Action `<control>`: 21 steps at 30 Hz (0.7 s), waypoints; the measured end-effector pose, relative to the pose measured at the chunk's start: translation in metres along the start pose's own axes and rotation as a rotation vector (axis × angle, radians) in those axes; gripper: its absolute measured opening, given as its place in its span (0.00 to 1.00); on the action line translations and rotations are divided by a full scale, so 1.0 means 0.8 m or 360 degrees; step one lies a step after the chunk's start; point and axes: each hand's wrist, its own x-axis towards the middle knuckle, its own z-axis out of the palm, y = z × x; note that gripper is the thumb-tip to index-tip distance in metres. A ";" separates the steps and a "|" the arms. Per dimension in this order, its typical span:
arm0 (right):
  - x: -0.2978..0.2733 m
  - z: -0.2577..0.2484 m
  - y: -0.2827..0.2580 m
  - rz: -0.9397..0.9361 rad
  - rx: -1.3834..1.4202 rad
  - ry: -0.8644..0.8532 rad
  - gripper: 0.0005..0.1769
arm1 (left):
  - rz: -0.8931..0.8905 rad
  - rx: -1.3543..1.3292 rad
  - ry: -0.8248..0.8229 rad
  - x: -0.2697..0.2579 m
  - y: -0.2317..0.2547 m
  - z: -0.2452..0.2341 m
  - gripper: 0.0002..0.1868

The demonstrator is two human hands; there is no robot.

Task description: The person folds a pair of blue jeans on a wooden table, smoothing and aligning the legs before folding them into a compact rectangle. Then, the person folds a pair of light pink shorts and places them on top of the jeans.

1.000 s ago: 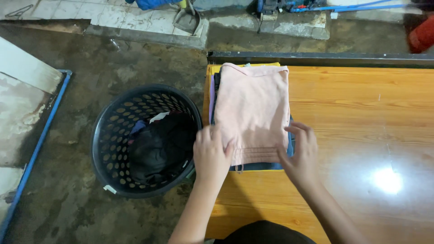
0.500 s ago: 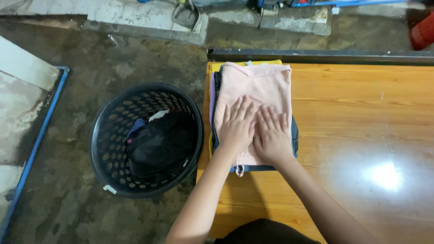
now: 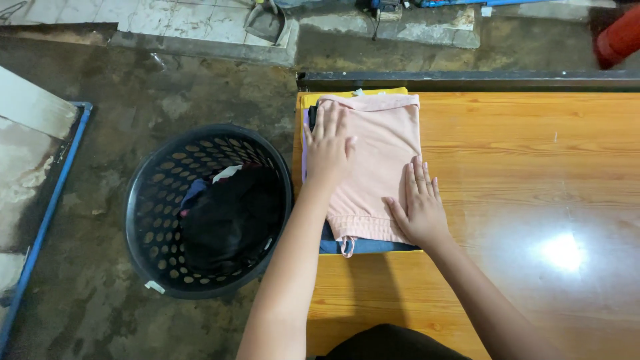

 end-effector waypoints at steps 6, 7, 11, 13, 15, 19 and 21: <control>-0.001 -0.008 -0.008 0.0030 -0.0037 -0.0028 0.55 | -0.0183 -0.0325 0.0083 0.052 -0.058 0.090 0.35; 0.002 -0.010 -0.007 0.0029 -0.0039 -0.0023 0.55 | -0.0181 -0.0325 0.0088 0.070 -0.076 0.127 0.35; 0.005 -0.011 -0.014 0.0080 -0.0173 -0.0092 0.55 | -0.0234 -0.0651 0.0296 0.095 -0.099 0.170 0.25; 0.019 -0.018 -0.031 0.0076 -0.0267 -0.0071 0.55 | -0.0210 -0.0503 0.0543 0.086 -0.066 0.118 0.22; 0.033 -0.027 -0.061 -0.0026 -0.0333 -0.0009 0.51 | -0.0069 -0.0424 0.0592 0.048 -0.014 0.052 0.24; 0.081 0.000 -0.095 -0.0159 -0.0137 0.0058 0.50 | 0.0096 -0.0451 0.0683 -0.020 0.043 0.022 0.19; 0.097 0.026 -0.090 -0.0338 -0.0160 0.0024 0.56 | -0.0049 -0.0447 0.0044 -0.050 0.032 0.004 0.30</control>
